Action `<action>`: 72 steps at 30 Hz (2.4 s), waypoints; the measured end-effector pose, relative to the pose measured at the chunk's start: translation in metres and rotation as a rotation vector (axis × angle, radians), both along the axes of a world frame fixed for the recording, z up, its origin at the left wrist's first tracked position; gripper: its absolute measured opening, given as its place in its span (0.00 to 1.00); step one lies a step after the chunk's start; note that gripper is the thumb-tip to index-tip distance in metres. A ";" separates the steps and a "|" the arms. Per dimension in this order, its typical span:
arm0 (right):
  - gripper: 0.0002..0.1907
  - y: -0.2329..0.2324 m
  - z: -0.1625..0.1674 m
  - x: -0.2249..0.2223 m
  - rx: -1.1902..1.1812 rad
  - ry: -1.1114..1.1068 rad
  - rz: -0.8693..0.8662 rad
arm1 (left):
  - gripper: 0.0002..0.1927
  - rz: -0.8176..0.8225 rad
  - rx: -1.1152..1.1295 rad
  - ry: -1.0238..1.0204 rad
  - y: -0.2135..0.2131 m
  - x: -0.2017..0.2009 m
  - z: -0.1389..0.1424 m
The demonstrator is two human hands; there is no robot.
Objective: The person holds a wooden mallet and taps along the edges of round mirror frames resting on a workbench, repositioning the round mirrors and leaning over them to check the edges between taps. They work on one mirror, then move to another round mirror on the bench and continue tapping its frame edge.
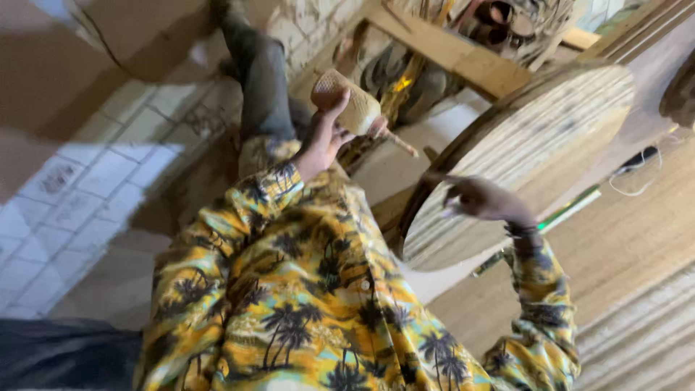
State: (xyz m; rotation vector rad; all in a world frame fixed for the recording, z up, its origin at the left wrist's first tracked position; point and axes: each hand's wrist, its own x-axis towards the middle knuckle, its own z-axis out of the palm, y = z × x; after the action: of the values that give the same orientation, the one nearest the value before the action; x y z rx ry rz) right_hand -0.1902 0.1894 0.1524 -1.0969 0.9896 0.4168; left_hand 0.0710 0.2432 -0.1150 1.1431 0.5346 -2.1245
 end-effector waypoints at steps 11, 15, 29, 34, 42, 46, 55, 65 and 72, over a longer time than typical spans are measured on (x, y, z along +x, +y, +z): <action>0.30 -0.097 -0.001 -0.144 -0.789 0.519 -0.390 | 0.46 0.076 -0.685 0.030 -0.146 -0.056 0.082; 0.27 -0.100 -0.013 -0.168 -1.053 0.783 0.053 | 0.50 0.065 -0.848 -0.029 -0.177 -0.104 0.106; 0.30 -0.091 0.011 -0.190 -1.060 0.637 -0.249 | 0.52 -0.074 -0.909 0.028 -0.202 -0.221 0.102; 0.29 -0.116 0.011 -0.194 -0.828 0.704 -0.066 | 0.51 -0.110 -0.990 -0.095 -0.196 -0.242 0.091; 0.27 -0.120 0.020 -0.183 -0.785 0.739 0.005 | 0.44 -0.130 -0.868 0.001 -0.188 -0.223 0.078; 0.24 -0.123 0.022 -0.171 -0.815 0.721 0.106 | 0.40 -0.092 -0.789 0.073 -0.179 -0.201 0.075; 0.24 -0.119 0.032 -0.128 -0.797 0.613 0.175 | 0.32 0.059 -0.662 0.133 -0.148 -0.168 0.073; 0.31 -0.097 0.025 -0.108 -0.780 0.705 0.404 | 0.30 0.138 -0.624 0.118 -0.112 -0.120 0.072; 0.29 -0.080 0.033 -0.060 -0.799 0.627 0.378 | 0.23 0.263 -0.475 0.122 -0.063 -0.099 0.059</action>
State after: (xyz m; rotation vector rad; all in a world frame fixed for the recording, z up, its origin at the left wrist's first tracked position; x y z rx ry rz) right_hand -0.2506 0.1094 0.1858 -1.9575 1.5728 0.7286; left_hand -0.0278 0.1800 -0.0556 0.6437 0.1989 -1.9542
